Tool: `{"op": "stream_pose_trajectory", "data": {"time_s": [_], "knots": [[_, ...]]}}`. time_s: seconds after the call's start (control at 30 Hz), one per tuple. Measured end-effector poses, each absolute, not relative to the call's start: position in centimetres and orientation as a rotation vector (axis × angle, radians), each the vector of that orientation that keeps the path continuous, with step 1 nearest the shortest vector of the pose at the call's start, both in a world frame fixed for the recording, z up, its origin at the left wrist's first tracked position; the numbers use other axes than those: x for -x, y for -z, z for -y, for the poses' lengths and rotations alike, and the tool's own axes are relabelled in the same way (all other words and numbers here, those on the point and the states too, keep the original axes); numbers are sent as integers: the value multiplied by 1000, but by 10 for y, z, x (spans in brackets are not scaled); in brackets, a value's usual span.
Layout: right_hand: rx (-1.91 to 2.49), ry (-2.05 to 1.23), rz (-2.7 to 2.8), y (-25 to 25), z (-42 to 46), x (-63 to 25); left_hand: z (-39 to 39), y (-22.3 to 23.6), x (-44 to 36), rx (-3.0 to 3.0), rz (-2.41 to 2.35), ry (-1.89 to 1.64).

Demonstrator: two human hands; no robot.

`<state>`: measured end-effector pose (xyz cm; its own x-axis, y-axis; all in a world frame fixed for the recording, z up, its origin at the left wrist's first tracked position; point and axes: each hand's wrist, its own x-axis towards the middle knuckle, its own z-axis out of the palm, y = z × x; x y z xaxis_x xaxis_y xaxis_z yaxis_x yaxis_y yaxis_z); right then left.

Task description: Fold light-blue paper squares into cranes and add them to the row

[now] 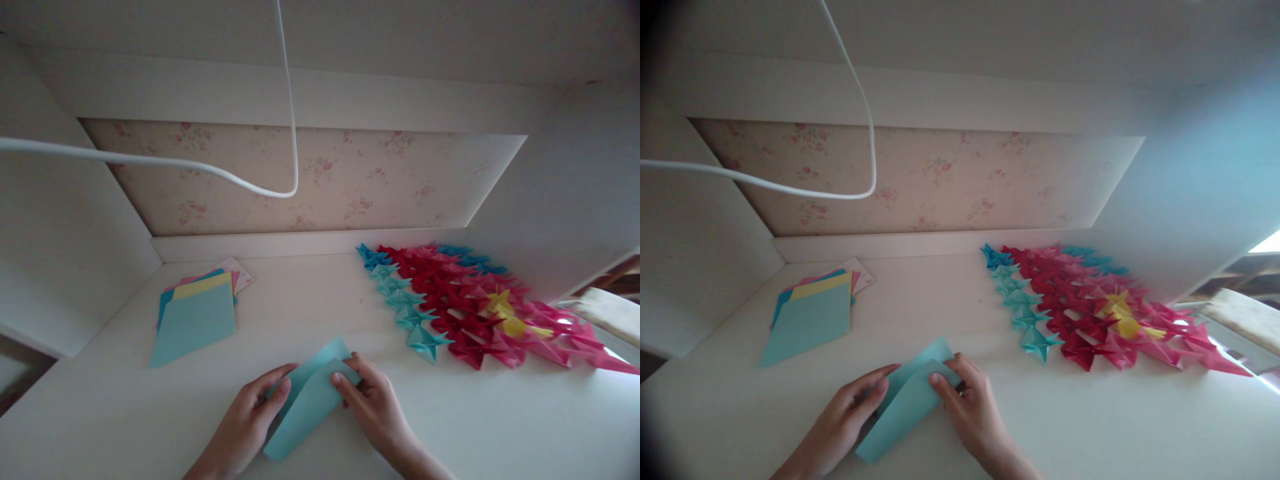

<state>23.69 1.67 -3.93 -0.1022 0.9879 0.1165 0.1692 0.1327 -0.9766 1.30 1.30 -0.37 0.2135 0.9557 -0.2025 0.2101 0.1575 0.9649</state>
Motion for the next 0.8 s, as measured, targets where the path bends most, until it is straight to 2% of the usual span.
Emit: {"op": "stream_pose_trajectory", "data": {"time_s": [0.2,0.5,0.8], "knots": [[1205,-1141,1328,42,-19,-230,-4,-12,-21,-1589,-1036,-735],[1201,-1005,1270,42,-21,-225,-2,12,-19,-2091,-1347,-867],[1208,-901,1335,46,-15,-218,1,25,-21,-2119,-1290,-929]]}}
